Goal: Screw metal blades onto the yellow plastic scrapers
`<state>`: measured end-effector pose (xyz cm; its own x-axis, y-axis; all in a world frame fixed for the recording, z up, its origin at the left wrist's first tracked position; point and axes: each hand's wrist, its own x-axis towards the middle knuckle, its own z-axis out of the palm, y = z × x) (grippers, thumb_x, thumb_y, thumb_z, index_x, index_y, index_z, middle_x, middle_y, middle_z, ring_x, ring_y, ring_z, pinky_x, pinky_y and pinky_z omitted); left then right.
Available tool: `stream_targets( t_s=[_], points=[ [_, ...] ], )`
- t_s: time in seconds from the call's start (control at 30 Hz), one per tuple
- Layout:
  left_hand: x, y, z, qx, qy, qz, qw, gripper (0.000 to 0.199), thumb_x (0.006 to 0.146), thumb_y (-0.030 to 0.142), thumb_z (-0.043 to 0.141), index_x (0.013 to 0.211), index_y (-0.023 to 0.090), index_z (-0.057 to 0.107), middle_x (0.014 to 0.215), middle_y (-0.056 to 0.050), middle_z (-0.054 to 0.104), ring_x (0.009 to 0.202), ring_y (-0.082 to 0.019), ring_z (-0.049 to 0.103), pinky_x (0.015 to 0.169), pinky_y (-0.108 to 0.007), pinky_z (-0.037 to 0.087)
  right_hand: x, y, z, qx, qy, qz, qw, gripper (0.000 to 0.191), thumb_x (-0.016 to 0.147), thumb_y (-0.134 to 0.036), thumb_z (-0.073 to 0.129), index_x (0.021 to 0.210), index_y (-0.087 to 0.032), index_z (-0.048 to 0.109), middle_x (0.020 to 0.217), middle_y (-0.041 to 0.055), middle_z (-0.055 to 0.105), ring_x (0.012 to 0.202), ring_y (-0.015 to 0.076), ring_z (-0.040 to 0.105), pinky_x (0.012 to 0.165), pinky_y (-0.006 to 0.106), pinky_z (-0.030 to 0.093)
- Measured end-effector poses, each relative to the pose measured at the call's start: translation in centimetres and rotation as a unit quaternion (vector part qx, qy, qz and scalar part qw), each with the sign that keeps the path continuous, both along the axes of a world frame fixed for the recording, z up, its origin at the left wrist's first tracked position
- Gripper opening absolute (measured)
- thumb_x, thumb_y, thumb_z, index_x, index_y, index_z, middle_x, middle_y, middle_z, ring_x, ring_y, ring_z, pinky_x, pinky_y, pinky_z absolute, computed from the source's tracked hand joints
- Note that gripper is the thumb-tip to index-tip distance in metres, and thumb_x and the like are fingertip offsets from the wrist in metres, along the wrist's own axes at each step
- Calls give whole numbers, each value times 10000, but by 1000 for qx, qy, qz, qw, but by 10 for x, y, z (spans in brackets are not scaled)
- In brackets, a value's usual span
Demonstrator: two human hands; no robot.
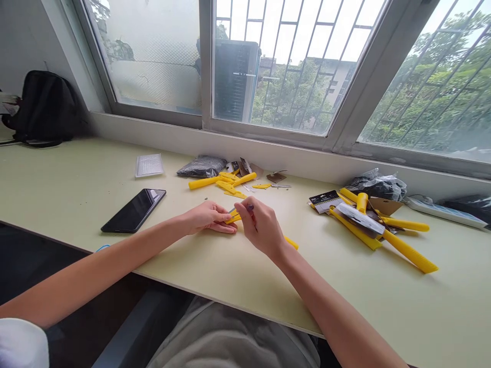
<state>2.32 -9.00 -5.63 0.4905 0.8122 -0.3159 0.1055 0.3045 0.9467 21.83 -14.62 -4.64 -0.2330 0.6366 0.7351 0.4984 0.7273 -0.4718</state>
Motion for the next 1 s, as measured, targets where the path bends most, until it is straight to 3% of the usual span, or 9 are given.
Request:
stream_targets(
  t_s=[0.2, 0.3, 0.37, 0.53, 0.63, 0.73, 0.93, 1.0],
  points=[
    [1, -4, 4, 2, -3, 5, 1000, 126, 842, 203, 764, 823, 84, 727, 986, -188, 776, 950, -272, 768, 943, -292, 597, -19, 7, 16, 4, 39, -53, 998, 292, 1039, -407, 467, 851, -207, 567, 885, 64, 641, 739, 153, 574, 588, 259, 427],
    [3, -8, 9, -12, 1, 16, 1000, 113, 849, 178, 755, 812, 77, 720, 961, -194, 777, 928, -257, 773, 950, -276, 590, -28, 17, 21, -36, 94, -23, 995, 231, 1028, -432, 501, 1073, -225, 592, 710, -13, 619, 585, 124, 514, 554, 241, 409],
    [4, -9, 11, -21, 1, 23, 1000, 112, 839, 168, 763, 807, 70, 720, 954, -198, 775, 906, -251, 777, 931, -256, 594, -31, 24, 23, -61, 106, 6, 992, 290, 1018, -469, 510, 1163, -232, 593, 620, -52, 555, 522, 112, 463, 543, 235, 402],
    [5, -7, 13, -43, -9, 27, 999, 101, 829, 138, 760, 781, 67, 705, 933, -203, 769, 881, -261, 779, 919, -255, 597, -33, 33, 26, -129, 129, 75, 980, 439, 1034, -570, 368, 1069, -220, 630, 679, -24, 534, 543, 101, 463, 499, 219, 385],
    [4, -6, 12, -43, -15, 23, 999, 88, 818, 129, 762, 782, 76, 702, 934, -189, 769, 909, -271, 775, 945, -281, 593, -29, 30, 26, -153, 120, 114, 974, 376, 995, -561, 490, 921, -212, 610, 767, -4, 602, 494, 74, 461, 467, 220, 391],
    [3, -5, 12, -39, -14, 15, 999, 111, 796, 142, 786, 766, 83, 697, 934, -188, 768, 937, -272, 770, 948, -271, 589, -24, 26, 26, -151, 141, 109, 972, 347, 931, -538, 619, 837, -205, 593, 802, 15, 655, 487, 79, 537, 451, 223, 422],
    [2, -5, 14, -34, -2, 10, 999, 100, 840, 143, 737, 783, 80, 686, 988, -192, 761, 959, -267, 766, 966, -268, 580, -27, 18, 25, -136, 183, 118, 966, 298, 932, -497, 636, 1085, -242, 652, 794, -22, 605, 455, 60, 549, 406, 195, 404],
    [2, -5, 14, -33, -5, 7, 999, 93, 849, 136, 723, 790, 78, 681, 1004, -194, 756, 974, -272, 763, 978, -279, 577, -28, 15, 25, -122, 165, 128, 970, 284, 968, -491, 582, 1063, -236, 665, 795, -18, 597, 455, 57, 550, 413, 197, 410]
  ],
)
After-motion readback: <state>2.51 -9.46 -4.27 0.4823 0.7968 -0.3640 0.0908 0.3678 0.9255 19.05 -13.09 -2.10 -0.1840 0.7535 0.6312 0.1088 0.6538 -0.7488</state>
